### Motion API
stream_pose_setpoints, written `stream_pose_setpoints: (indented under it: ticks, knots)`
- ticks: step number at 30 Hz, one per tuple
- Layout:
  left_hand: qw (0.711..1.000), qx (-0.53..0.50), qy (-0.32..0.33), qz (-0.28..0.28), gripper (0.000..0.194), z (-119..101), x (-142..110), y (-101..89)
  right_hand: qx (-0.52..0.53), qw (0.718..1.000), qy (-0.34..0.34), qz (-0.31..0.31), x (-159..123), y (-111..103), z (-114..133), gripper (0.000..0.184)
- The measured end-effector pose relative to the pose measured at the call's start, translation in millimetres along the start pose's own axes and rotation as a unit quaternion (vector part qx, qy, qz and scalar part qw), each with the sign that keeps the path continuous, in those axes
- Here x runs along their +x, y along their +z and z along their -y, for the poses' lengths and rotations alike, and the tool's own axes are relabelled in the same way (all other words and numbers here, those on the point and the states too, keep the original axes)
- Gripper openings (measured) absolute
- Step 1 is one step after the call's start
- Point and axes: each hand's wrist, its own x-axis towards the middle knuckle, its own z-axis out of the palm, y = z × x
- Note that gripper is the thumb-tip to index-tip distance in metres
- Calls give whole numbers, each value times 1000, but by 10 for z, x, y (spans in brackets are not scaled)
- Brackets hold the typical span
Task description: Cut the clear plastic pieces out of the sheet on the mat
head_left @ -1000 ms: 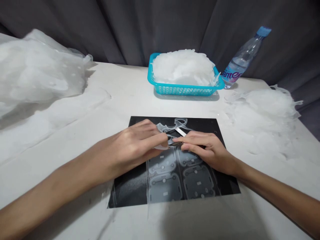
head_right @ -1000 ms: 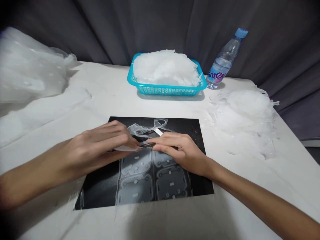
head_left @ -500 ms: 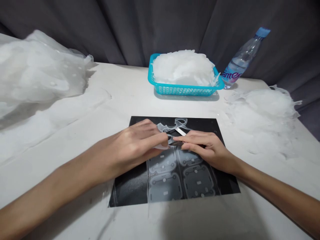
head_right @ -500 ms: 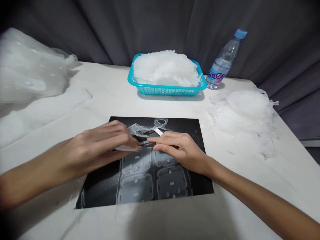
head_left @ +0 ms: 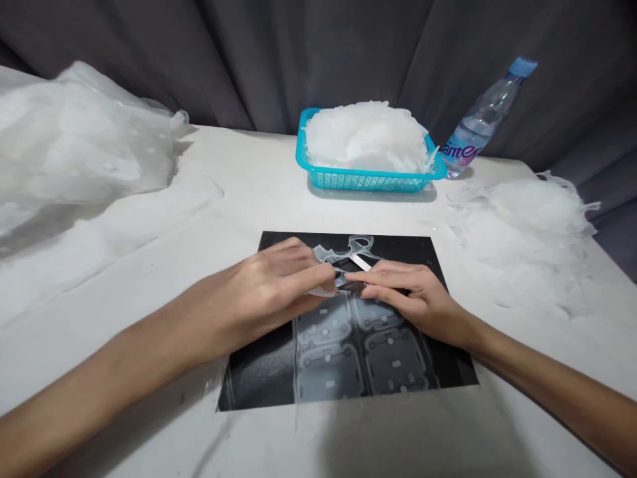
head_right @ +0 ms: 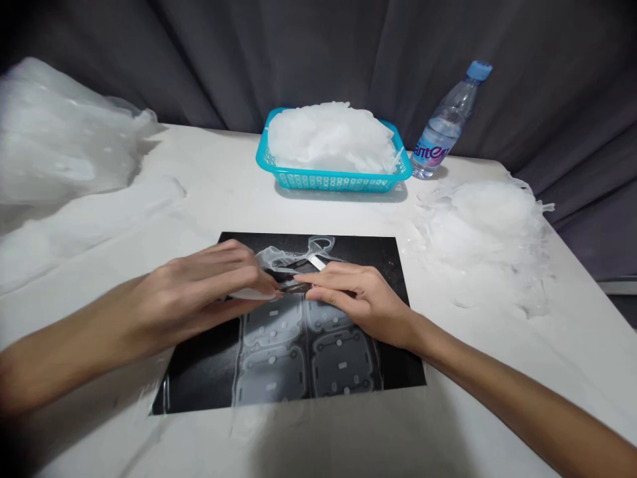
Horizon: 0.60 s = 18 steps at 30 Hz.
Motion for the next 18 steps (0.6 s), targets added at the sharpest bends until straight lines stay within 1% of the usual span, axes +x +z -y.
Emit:
stream_pose_setpoints:
  ticks: [9, 18]
  knots:
    - [1000, 13, -2, 8, 11, -18, -8, -18, -5, 1000, 5, 0, 4, 3, 18, 26]
    - [1000, 17, -3, 15, 10, 2, -5, 4, -13, 1000, 4, -1, 3, 4, -8, 27]
